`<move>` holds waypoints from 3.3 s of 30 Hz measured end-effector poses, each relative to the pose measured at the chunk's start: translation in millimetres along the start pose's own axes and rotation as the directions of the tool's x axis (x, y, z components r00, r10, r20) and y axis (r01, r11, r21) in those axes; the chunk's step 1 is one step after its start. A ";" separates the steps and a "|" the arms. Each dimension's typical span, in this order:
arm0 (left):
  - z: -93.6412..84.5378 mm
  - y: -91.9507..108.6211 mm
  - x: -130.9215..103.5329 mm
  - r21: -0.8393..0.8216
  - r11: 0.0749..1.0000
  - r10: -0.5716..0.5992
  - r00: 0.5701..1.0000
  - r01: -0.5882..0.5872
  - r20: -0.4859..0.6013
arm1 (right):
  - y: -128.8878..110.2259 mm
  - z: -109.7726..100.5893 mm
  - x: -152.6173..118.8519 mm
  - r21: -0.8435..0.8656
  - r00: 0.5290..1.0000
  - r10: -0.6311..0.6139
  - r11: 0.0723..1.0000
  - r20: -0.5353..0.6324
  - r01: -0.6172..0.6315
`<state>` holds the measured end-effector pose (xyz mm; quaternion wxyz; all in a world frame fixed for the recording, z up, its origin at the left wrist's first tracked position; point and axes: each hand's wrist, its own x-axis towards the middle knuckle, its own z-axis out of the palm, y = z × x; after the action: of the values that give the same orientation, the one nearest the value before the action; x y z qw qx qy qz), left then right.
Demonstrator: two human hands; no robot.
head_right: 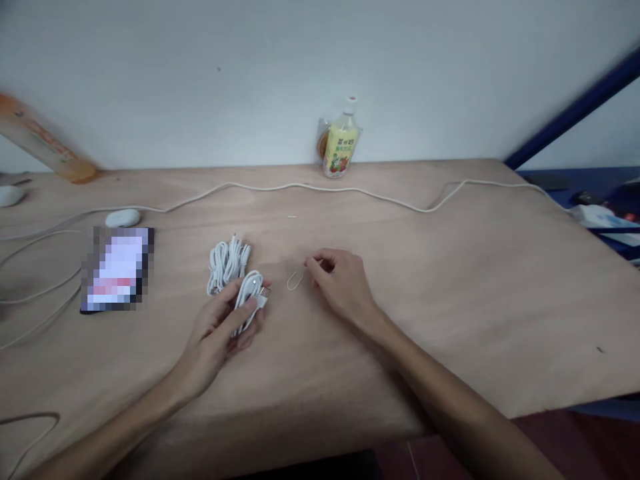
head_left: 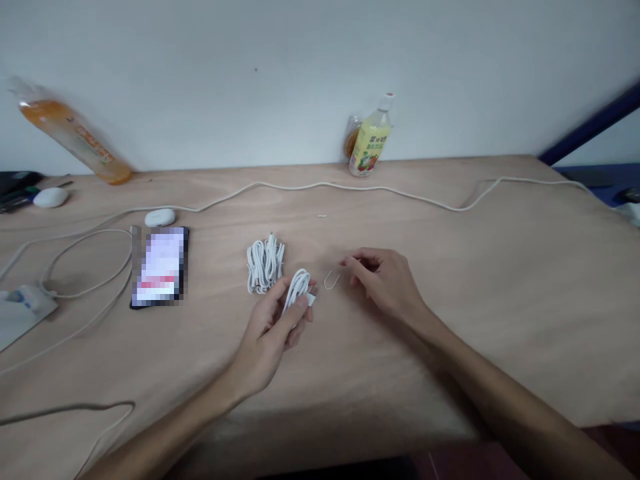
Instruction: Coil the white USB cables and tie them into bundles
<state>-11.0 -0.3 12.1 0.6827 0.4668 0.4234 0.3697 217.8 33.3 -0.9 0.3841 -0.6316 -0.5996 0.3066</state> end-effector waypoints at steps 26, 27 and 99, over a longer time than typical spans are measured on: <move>0.4 -21.5 -0.1 -0.331 0.902 -0.184 0.940 0.278 0.288 | -2.5 24.2 -37.4 0.253 0.892 -0.435 0.883 0.122 0.396; -0.4 -19.1 0.1 -0.322 0.914 -0.174 0.955 0.248 0.242 | -2.4 25.8 -38.3 0.262 0.896 -0.421 0.889 0.140 0.376; -2.3 -17.0 12.1 0.150 0.953 0.288 0.940 -0.263 -0.183 | -13.8 25.1 -27.1 0.594 0.869 -0.281 0.805 0.408 -0.018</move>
<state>-6.9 6.3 -7.3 0.5475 0.5227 0.4432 0.4802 186.8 9.2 -4.1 0.4191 -0.3443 -0.5965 0.5916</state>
